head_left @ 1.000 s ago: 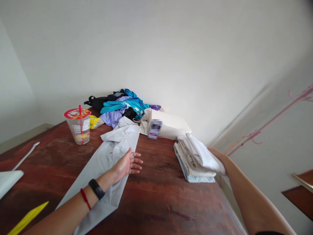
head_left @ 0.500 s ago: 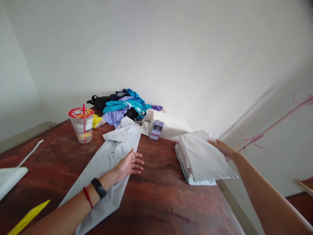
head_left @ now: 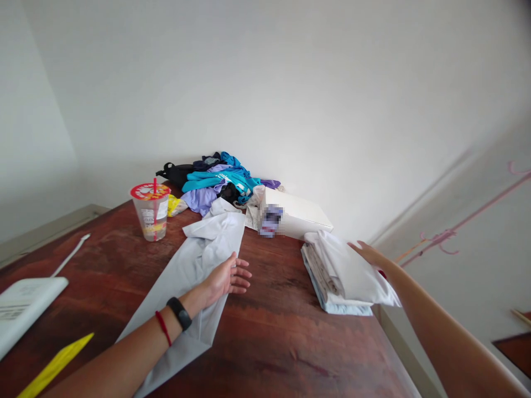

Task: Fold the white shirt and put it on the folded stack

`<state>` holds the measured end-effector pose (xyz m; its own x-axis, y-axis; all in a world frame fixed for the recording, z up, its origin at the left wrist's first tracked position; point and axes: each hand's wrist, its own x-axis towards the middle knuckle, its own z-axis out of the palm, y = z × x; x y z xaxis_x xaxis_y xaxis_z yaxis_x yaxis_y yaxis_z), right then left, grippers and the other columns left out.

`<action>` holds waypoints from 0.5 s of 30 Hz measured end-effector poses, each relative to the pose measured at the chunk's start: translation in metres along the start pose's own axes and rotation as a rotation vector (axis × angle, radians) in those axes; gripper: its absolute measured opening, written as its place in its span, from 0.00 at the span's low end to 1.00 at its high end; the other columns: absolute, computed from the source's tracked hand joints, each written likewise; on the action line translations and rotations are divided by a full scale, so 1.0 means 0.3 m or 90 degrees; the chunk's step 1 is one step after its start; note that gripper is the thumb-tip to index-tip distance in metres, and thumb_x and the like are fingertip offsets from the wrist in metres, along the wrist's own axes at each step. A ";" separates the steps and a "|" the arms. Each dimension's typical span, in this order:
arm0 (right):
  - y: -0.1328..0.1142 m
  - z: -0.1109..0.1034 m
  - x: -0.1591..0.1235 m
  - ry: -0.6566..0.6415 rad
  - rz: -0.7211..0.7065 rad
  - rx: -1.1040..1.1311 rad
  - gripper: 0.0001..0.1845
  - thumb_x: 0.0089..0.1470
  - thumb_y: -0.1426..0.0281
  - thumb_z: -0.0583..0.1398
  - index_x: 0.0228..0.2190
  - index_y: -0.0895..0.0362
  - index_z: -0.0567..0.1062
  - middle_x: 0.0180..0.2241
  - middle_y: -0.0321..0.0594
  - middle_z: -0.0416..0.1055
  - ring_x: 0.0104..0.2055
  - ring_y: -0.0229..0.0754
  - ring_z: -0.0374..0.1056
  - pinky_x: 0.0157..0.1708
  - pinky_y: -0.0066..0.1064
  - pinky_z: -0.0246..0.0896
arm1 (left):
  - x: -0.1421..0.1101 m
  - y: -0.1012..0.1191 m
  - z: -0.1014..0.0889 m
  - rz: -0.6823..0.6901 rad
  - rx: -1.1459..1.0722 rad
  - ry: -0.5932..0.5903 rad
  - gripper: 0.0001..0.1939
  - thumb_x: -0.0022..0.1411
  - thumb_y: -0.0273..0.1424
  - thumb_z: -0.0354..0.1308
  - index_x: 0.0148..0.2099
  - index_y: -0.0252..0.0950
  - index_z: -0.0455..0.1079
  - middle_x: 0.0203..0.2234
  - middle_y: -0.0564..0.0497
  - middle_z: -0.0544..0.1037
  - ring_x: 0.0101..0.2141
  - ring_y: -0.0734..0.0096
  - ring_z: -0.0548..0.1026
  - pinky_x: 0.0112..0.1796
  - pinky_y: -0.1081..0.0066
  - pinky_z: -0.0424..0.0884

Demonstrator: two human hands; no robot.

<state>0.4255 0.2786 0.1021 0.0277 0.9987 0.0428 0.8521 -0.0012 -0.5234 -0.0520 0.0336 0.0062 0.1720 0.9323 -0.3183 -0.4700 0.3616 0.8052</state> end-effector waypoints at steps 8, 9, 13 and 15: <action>-0.061 0.171 -0.020 -0.026 -0.117 -0.092 0.26 0.62 0.57 0.56 0.57 0.53 0.73 0.67 0.46 0.63 0.73 0.54 0.50 0.72 0.44 0.41 | -0.009 0.001 0.007 0.004 0.002 0.008 0.25 0.74 0.50 0.44 0.49 0.33 0.68 0.38 0.42 0.79 0.34 0.62 0.80 0.40 0.60 0.76; -0.054 0.204 -0.037 -0.044 -0.126 -0.097 0.25 0.61 0.59 0.56 0.57 0.53 0.73 0.67 0.45 0.63 0.73 0.53 0.50 0.72 0.44 0.40 | -0.012 0.003 0.008 0.007 0.006 0.006 0.25 0.74 0.50 0.44 0.49 0.33 0.68 0.38 0.42 0.79 0.34 0.62 0.80 0.40 0.60 0.76; -0.040 0.269 -0.089 -0.070 -0.129 -0.114 0.27 0.63 0.61 0.53 0.60 0.56 0.70 0.70 0.47 0.56 0.75 0.53 0.45 0.73 0.46 0.35 | -0.017 0.004 0.010 0.009 0.019 -0.003 0.24 0.74 0.49 0.45 0.49 0.33 0.68 0.38 0.41 0.79 0.34 0.62 0.80 0.41 0.60 0.76; -0.052 0.267 -0.103 -0.070 -0.121 -0.115 0.29 0.64 0.59 0.51 0.62 0.56 0.68 0.71 0.48 0.55 0.75 0.54 0.44 0.73 0.48 0.35 | -0.015 0.003 0.010 0.013 0.025 -0.003 0.24 0.74 0.49 0.45 0.49 0.33 0.68 0.38 0.41 0.79 0.34 0.62 0.80 0.40 0.60 0.76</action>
<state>0.3694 0.2520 0.0408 -0.1908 0.9812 0.0279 0.9160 0.1882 -0.3543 -0.0506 0.0297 0.0099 0.1661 0.9396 -0.2993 -0.4390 0.3422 0.8308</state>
